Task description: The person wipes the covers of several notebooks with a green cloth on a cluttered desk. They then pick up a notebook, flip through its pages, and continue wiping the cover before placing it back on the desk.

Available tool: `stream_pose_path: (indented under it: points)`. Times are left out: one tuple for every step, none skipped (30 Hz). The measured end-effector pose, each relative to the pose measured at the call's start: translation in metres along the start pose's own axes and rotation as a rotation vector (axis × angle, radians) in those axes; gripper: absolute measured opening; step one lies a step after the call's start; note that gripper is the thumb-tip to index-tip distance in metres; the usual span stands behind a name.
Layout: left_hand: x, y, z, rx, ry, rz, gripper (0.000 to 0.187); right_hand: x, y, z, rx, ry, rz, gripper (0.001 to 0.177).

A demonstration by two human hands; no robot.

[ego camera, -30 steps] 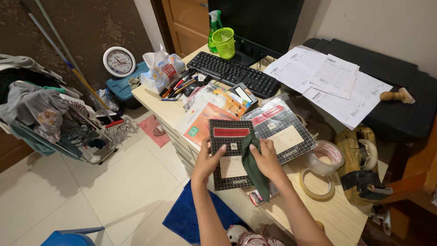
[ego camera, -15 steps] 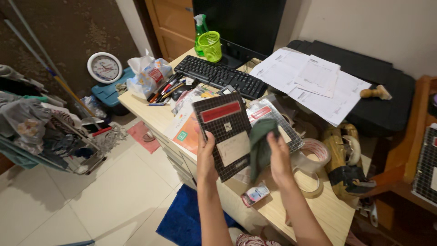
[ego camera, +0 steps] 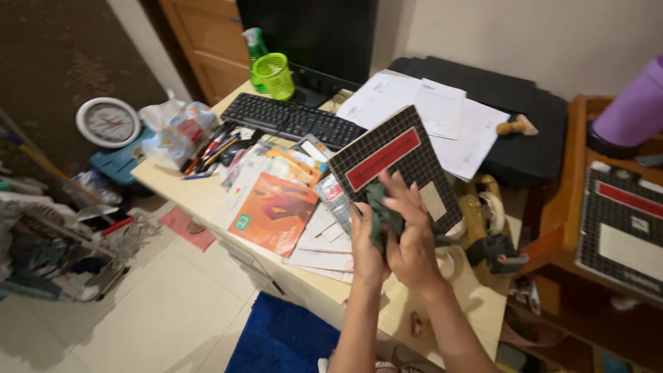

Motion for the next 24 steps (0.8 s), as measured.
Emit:
stream_pose_path:
  points:
    - [0.001, 0.004, -0.004, 0.041, -0.026, -0.025, 0.053, -0.002, -0.004, -0.001, 0.119, -0.011, -0.024, 0.04]
    - [0.001, 0.009, -0.008, 0.082, -0.053, -0.05, 0.053, -0.003, -0.009, -0.001, 0.238, -0.021, -0.049, 0.047]
    - [0.001, 0.015, -0.012, 0.123, -0.08, -0.075, 0.053, -0.005, -0.013, 0.0, 0.357, -0.03, -0.074, 0.054]
    - [0.003, 0.022, -0.013, 0.133, -0.081, -0.095, 0.054, -0.006, -0.018, 0.005, 0.403, 0.003, -0.075, 0.054]
    - [0.005, 0.028, -0.013, 0.142, -0.083, -0.115, 0.055, -0.006, -0.022, 0.009, 0.45, 0.038, -0.073, 0.055]
    - [0.006, 0.034, -0.012, 0.151, -0.086, -0.136, 0.056, -0.006, -0.027, 0.015, 0.496, 0.074, -0.071, 0.057]
    - [0.006, 0.038, -0.013, 0.156, -0.095, -0.139, 0.056, -0.005, -0.035, 0.02, 0.54, 0.11, -0.03, 0.057]
    - [0.007, 0.041, -0.013, 0.16, -0.105, -0.141, 0.056, -0.004, -0.043, 0.026, 0.584, 0.147, 0.01, 0.058]
    - [0.006, 0.044, -0.013, 0.165, -0.112, -0.144, 0.056, -0.002, -0.051, 0.031, 0.626, 0.18, 0.052, 0.059]
    - [0.005, 0.047, -0.014, 0.173, -0.122, -0.143, 0.057, 0.002, -0.057, 0.035, 0.599, 0.226, 0.066, 0.061]
    - [0.006, 0.048, -0.015, 0.181, -0.13, -0.139, 0.057, 0.007, -0.063, 0.038, 0.57, 0.27, 0.078, 0.063]
    - [0.006, 0.049, -0.017, 0.189, -0.138, -0.135, 0.057, 0.013, -0.067, 0.04, 0.54, 0.314, 0.091, 0.065]
    - [0.005, 0.048, -0.02, 0.191, -0.155, -0.133, 0.057, 0.017, -0.065, 0.036, 0.565, 0.297, 0.062, 0.064]
    - [0.004, 0.047, -0.023, 0.192, -0.171, -0.131, 0.057, 0.021, -0.061, 0.031, 0.59, 0.28, 0.033, 0.064]
    - [0.003, 0.045, -0.027, 0.191, -0.186, -0.128, 0.057, 0.023, -0.056, 0.027, 0.612, 0.264, 0.003, 0.063]
    - [0.002, 0.044, -0.032, 0.195, -0.2, -0.14, 0.056, 0.023, -0.052, 0.024, 0.6, 0.234, -0.037, 0.061]
    - [0.002, 0.042, -0.037, 0.198, -0.215, -0.151, 0.056, 0.024, -0.048, 0.02, 0.587, 0.206, -0.077, 0.06]
    - [0.002, 0.042, -0.042, 0.2, -0.23, -0.162, 0.056, 0.023, -0.044, 0.016, 0.575, 0.178, -0.118, 0.059]
    - [0.004, 0.042, -0.046, 0.211, -0.245, -0.182, 0.055, 0.019, -0.044, 0.018, 0.627, 0.168, -0.122, 0.058]
    - [0.006, 0.045, -0.049, 0.222, -0.259, -0.202, 0.054, 0.011, -0.045, 0.023, 0.679, 0.157, -0.126, 0.057]
    - [0.007, 0.048, -0.051, 0.234, -0.272, -0.221, 0.053, 0.002, -0.047, 0.029, 0.729, 0.145, -0.132, 0.057]
    - [0.008, 0.051, -0.051, 0.214, -0.287, -0.225, 0.054, -0.005, -0.053, 0.038, 0.763, 0.178, -0.117, 0.058]
    - [0.01, 0.054, -0.051, 0.197, -0.302, -0.228, 0.055, -0.011, -0.062, 0.047, 0.796, 0.21, -0.104, 0.059]
    - [0.012, 0.056, -0.051, 0.18, -0.317, -0.23, 0.056, -0.015, -0.07, 0.053, 0.83, 0.242, -0.091, 0.059]
Point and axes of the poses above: each hand's wrist, its own x-axis away from the middle knuckle, its own y-axis out of the palm, z = x × y, the point moved 7 cm from there along -x, towards the middle knuckle, and after that the axes turned 4 degrees about x, right-handed, at the moved point
